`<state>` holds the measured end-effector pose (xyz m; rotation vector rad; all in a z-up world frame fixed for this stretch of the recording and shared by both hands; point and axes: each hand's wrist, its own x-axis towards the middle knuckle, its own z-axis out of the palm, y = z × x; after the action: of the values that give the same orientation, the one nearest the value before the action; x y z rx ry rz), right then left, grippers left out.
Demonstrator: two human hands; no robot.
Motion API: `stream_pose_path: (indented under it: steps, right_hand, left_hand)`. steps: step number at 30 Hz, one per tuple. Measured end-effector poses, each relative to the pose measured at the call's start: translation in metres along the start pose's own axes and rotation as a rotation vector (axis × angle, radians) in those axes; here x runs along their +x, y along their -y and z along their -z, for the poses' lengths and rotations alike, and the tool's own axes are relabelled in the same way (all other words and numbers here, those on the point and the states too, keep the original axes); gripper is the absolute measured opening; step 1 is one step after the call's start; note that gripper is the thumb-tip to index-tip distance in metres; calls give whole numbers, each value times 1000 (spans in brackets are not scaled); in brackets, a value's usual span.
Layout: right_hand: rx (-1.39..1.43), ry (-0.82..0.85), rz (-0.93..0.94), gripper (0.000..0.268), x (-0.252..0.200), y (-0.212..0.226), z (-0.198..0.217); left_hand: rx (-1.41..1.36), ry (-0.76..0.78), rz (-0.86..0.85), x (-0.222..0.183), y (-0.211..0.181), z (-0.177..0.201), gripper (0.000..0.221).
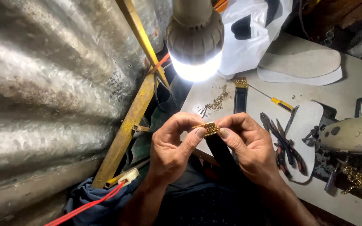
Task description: Attaching decorative gold-colored metal links to a black leather belt using pliers at a workbench.
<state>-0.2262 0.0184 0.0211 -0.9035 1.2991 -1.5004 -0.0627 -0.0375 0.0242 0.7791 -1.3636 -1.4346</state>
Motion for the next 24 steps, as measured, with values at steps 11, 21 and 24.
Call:
stream_pose_path:
  steps: [11,21,24]
  right_hand:
    - [30,36,-4,17,2,8,-3]
    - [-4,32,-16,15,6,-3,-3]
    - [-8,58,-20,14,7,-9,-1]
  left_hand:
    - [-11,-94,153,0,-4,-4,20]
    - [-284,-182,254,-1,23,-3,24]
    - [-299,-157,223,1,29,-1,20]
